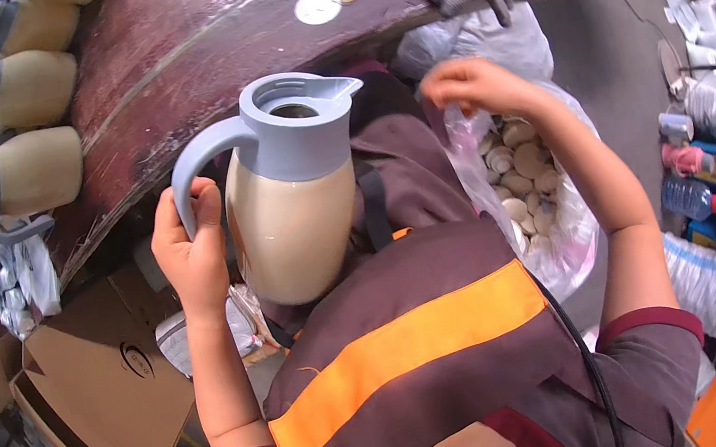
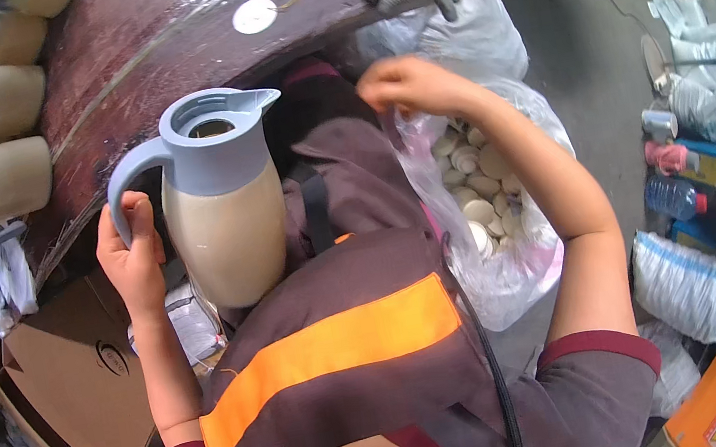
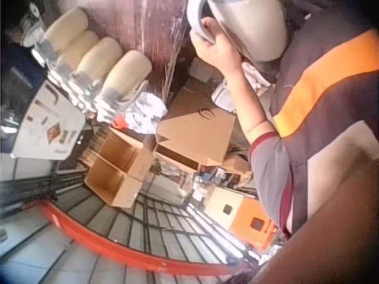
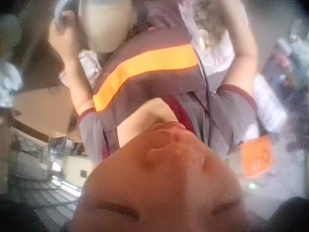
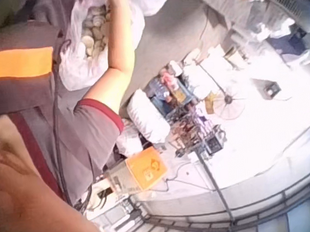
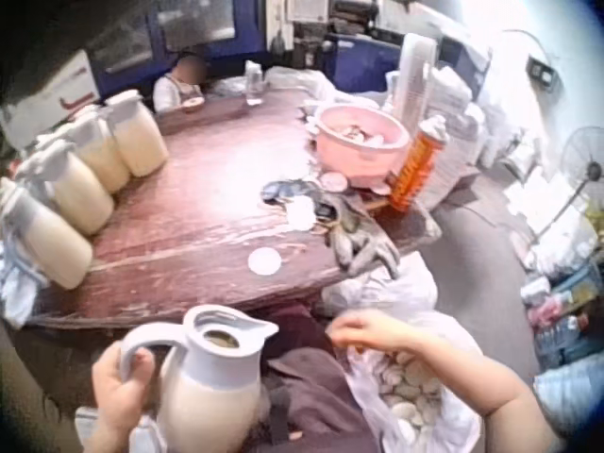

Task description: The person assembles beige plastic pitchers by attaching lids and securing them with rubber bands. They place the finished pitchers on a wooden table and pack some into a cardboard box. A second person is visible in the background handling plastic bags.

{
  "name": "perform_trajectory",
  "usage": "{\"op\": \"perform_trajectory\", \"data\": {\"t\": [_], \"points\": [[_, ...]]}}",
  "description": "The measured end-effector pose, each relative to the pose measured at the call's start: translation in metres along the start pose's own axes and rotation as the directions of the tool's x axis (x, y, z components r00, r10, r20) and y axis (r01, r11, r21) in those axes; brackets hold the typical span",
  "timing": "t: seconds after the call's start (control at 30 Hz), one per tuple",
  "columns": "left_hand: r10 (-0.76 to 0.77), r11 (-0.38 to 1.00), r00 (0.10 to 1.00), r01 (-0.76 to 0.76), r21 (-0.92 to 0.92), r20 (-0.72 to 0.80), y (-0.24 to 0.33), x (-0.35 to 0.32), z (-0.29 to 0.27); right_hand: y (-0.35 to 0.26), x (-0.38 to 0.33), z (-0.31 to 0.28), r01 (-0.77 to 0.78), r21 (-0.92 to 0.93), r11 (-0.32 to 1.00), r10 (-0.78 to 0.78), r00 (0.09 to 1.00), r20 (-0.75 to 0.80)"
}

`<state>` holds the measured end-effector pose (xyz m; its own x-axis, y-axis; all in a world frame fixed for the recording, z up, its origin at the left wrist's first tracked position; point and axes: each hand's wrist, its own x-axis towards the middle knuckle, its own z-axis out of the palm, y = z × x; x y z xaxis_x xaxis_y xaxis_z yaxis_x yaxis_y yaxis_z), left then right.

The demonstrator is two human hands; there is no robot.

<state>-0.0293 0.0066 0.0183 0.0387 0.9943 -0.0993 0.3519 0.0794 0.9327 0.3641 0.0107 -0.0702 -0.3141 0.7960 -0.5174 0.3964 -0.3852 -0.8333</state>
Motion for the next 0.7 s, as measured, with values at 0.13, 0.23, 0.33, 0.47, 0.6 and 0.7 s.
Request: {"op": "perform_trajectory", "data": {"t": [0.13, 0.23, 0.33, 0.47, 0.6, 0.7], "points": [[0.126, 0.986, 0.984, -0.138, 0.097, 0.127, -0.015, -0.006, 0.031, 0.215, -0.018, 0.015, -0.494, -0.587, 0.641, 0.392, 0.868, -0.303], [0.171, 0.962, 0.962, -0.21, 0.174, 0.215, -0.011, -0.012, 0.044, 0.288, -0.021, 0.031, -0.671, -0.47, 0.573, 0.147, 0.648, -0.747], [0.137, 0.966, 0.951, -0.19, 0.173, 0.277, -0.013, -0.01, 0.048, 0.338, -0.019, 0.03, -0.389, 0.083, 0.918, 0.222, 0.327, -0.919], [0.086, 0.973, 0.968, -0.132, 0.19, 0.234, -0.013, -0.016, 0.052, 0.272, 0.002, 0.034, -0.633, -0.019, 0.774, 0.268, 0.356, -0.895], [0.104, 0.97, 0.965, -0.152, 0.192, 0.24, -0.01, -0.014, 0.055, 0.293, -0.025, 0.02, -0.734, -0.315, 0.601, 0.271, 0.558, -0.784], [0.019, 1.0, 0.973, -0.024, 0.017, 0.231, -0.01, -0.022, 0.055, 0.168, -0.081, 0.013, -0.64, -0.493, 0.589, 0.428, 0.765, -0.481]]}}
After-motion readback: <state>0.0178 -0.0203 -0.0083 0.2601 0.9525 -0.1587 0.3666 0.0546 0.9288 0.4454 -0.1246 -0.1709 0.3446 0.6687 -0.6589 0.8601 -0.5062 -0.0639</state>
